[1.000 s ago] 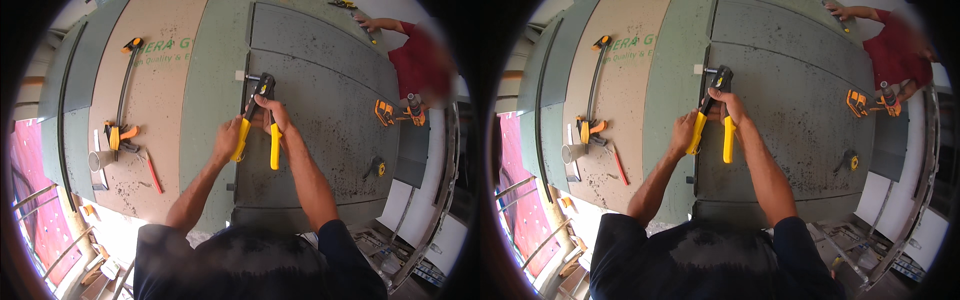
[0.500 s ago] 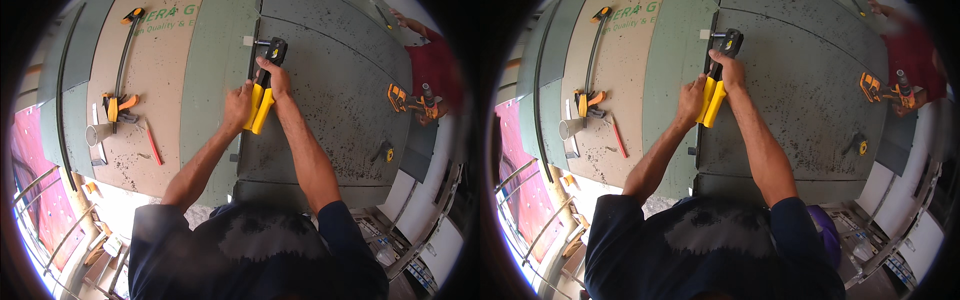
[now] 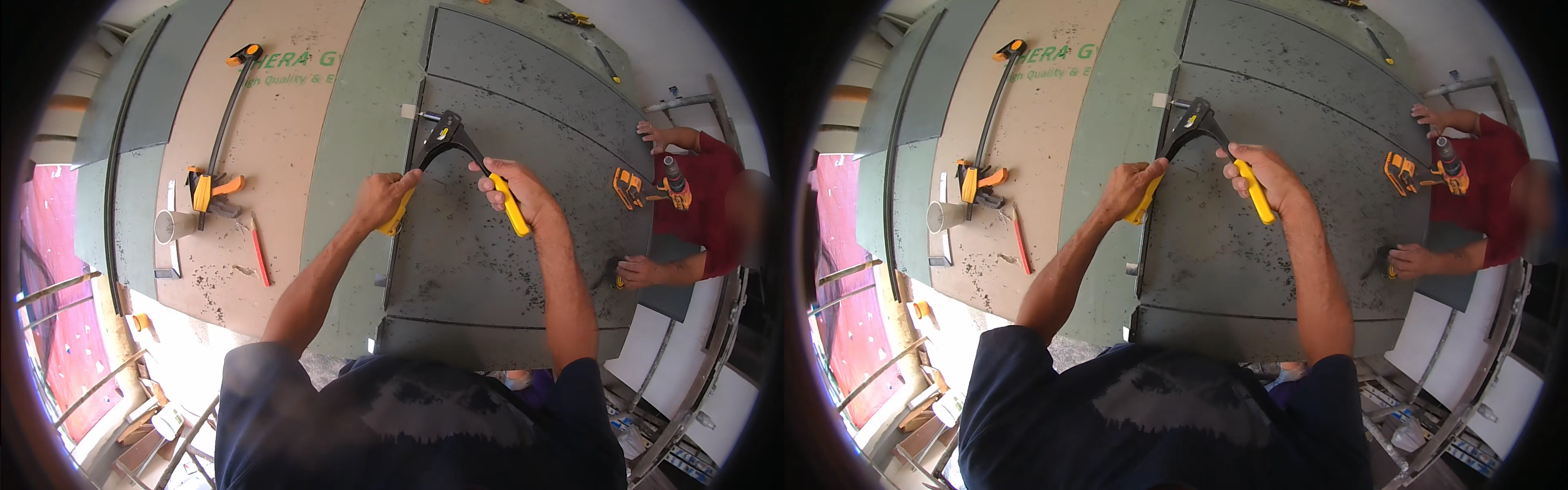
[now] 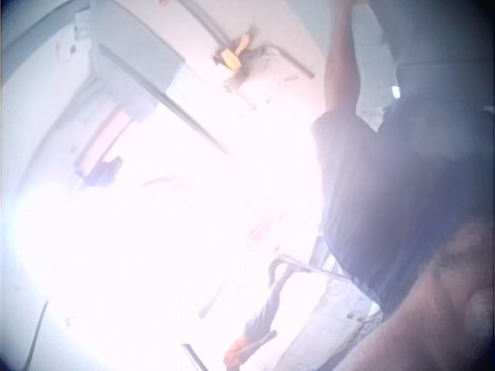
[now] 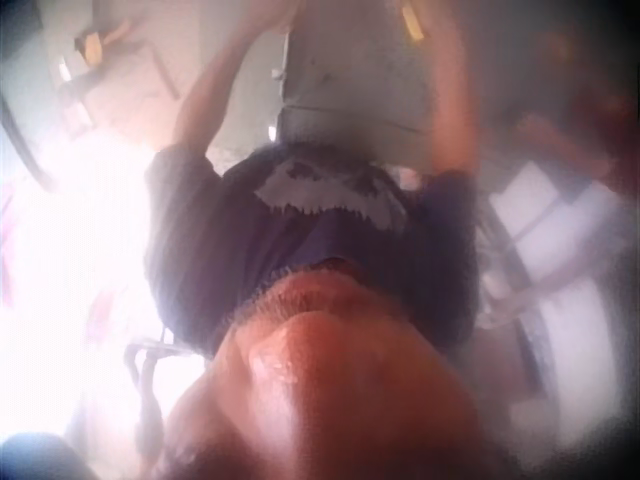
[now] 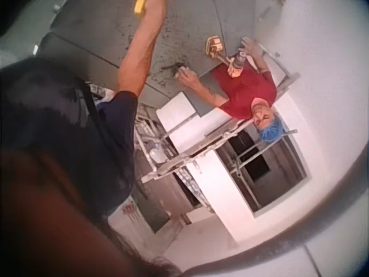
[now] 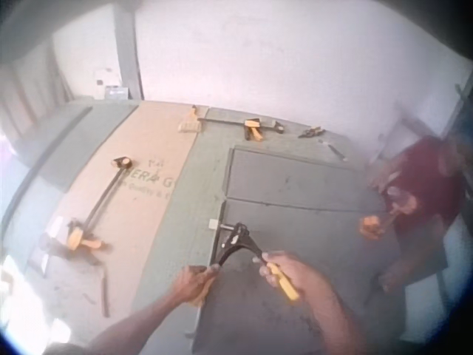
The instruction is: The person uses a manual rivet gun to fasten drywall panels to a curved wall surface. They repeatedly load small fasteners, position the tool, and squeeze the handles to drive fasteners into the panels. Other workers are present, using power drills and measuring tools nearby.
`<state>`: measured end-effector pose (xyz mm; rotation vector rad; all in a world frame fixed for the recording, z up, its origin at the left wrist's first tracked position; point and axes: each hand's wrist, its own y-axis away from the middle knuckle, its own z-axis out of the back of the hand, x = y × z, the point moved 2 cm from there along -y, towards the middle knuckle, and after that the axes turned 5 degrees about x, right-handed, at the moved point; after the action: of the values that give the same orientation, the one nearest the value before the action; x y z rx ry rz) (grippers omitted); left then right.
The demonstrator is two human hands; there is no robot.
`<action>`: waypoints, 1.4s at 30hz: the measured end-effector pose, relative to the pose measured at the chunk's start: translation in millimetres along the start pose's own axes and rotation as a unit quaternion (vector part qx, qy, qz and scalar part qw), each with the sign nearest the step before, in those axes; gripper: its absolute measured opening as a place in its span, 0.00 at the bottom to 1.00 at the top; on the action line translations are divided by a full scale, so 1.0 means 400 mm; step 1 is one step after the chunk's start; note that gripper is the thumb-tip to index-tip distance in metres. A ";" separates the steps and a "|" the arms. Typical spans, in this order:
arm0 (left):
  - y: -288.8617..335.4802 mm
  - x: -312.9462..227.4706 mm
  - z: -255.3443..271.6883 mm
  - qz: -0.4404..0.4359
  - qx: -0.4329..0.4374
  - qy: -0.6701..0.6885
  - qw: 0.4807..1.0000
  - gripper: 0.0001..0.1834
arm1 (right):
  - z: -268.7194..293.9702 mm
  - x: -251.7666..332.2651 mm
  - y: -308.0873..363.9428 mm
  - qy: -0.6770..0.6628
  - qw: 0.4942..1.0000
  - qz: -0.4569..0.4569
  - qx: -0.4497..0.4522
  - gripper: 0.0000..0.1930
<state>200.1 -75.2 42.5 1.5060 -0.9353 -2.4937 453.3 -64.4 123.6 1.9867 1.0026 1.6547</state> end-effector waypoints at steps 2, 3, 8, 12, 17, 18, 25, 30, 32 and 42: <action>0.007 -0.031 0.003 0.007 0.022 0.028 0.999 0.42 | 0.015 0.024 0.006 -0.001 1.000 -0.012 -0.007 0.17; 0.012 -0.043 0.002 0.012 0.032 0.043 0.999 0.42 | 0.007 0.029 0.002 -0.006 1.000 -0.018 -0.012 0.17; -0.006 0.013 -0.046 0.013 -0.020 0.172 0.985 0.40 | -0.146 -0.114 -0.095 -0.227 0.970 0.064 -0.054 0.13; 0.021 0.002 -0.020 0.017 0.006 0.211 0.977 0.39 | -0.155 -0.138 -0.136 -0.298 0.954 -0.010 0.017 0.20; -0.015 -0.005 -0.052 0.040 -0.022 0.194 0.980 0.38 | -0.123 -0.103 -0.144 -0.300 0.938 0.023 0.174 0.27; -0.005 -0.016 -0.053 0.020 -0.041 0.232 0.972 0.37 | -0.117 -0.102 -0.155 -0.299 0.932 0.031 0.201 0.24; -0.004 -0.013 -0.072 0.011 -0.065 0.271 0.960 0.33 | -0.154 -0.158 -0.218 -0.317 0.943 0.079 0.071 0.09; -0.027 -0.010 -0.136 0.033 -0.125 0.212 0.969 0.31 | -0.167 -0.129 -0.232 -0.251 0.966 0.042 -0.048 0.13; -0.003 -0.011 -0.121 0.039 -0.115 0.279 0.953 0.33 | -0.183 -0.122 -0.230 -0.199 0.977 0.044 -0.066 0.12; 0.022 -0.031 -0.003 0.031 -0.044 -0.013 0.998 0.39 | -0.124 -0.108 -0.143 -0.132 0.991 0.019 -0.016 0.21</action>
<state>205.5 -78.4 56.4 1.3996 -0.8492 -2.4821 387.0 -64.3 66.9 2.1447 0.8405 1.3682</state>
